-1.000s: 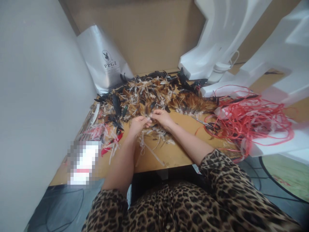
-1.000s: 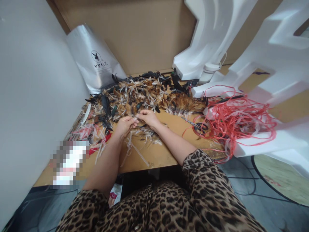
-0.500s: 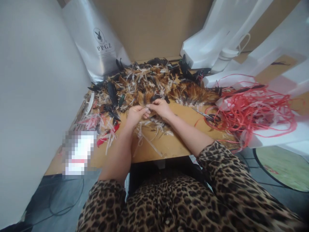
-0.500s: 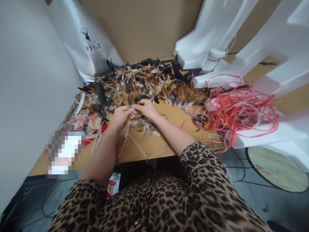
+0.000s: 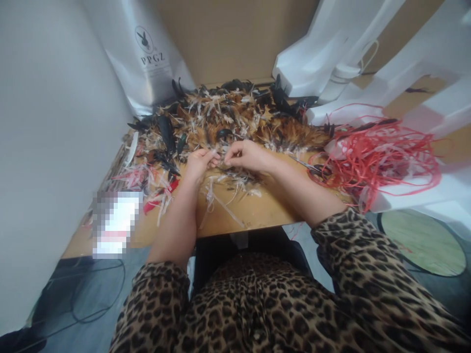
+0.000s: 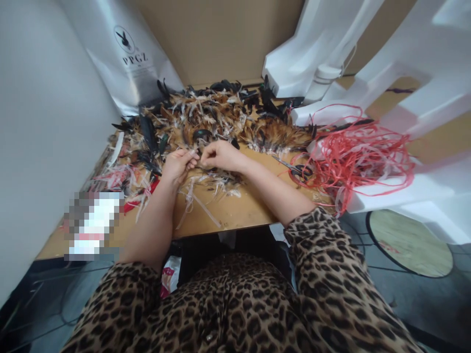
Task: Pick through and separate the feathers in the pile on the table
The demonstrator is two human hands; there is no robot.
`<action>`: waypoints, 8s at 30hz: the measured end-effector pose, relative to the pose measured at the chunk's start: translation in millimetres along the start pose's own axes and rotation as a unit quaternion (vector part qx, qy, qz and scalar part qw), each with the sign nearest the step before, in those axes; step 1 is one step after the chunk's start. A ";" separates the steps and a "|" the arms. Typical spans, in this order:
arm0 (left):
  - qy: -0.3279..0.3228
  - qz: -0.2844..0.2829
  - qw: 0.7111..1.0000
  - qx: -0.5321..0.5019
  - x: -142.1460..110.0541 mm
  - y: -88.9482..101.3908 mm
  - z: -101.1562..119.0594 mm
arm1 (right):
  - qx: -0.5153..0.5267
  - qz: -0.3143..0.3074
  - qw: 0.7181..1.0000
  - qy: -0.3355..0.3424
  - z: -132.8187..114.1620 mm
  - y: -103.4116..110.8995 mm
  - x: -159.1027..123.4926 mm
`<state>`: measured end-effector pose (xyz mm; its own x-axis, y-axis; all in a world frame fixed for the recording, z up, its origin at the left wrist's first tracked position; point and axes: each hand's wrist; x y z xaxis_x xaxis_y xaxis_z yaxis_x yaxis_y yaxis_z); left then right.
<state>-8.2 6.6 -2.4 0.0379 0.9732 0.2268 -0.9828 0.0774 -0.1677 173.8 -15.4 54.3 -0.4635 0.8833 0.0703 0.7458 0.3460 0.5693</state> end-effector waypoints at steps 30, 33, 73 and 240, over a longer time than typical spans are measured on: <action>0.018 0.039 0.993 -0.113 -0.7 3.2 16.5 | 0.448 -0.041 0.868 -0.213 23.0 -12.1 25.6; 0.010 0.024 0.993 -0.111 -1.6 3.0 17.4 | 0.445 -0.062 0.871 -0.200 30.0 -18.3 29.4; 0.115 -0.051 0.987 -0.098 -4.6 2.3 15.1 | 0.293 -0.088 0.937 -0.171 22.2 -9.0 7.6; -0.109 -0.063 0.992 -0.004 -12.8 -23.3 11.1 | 0.352 0.142 0.908 -0.178 32.4 -31.5 24.2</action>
<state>12.3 -10.1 9.2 0.1191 0.8860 0.4481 -0.9711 0.1979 -0.1333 154.7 5.3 11.5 -0.1144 0.9714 -0.2080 0.9901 0.0943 -0.1041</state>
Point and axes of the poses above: each hand's wrist, its own x-axis towards the middle knuckle, its own y-axis out of the back of the hand, z = x × y, and after that the axes turned 11 degrees about -y, right-handed
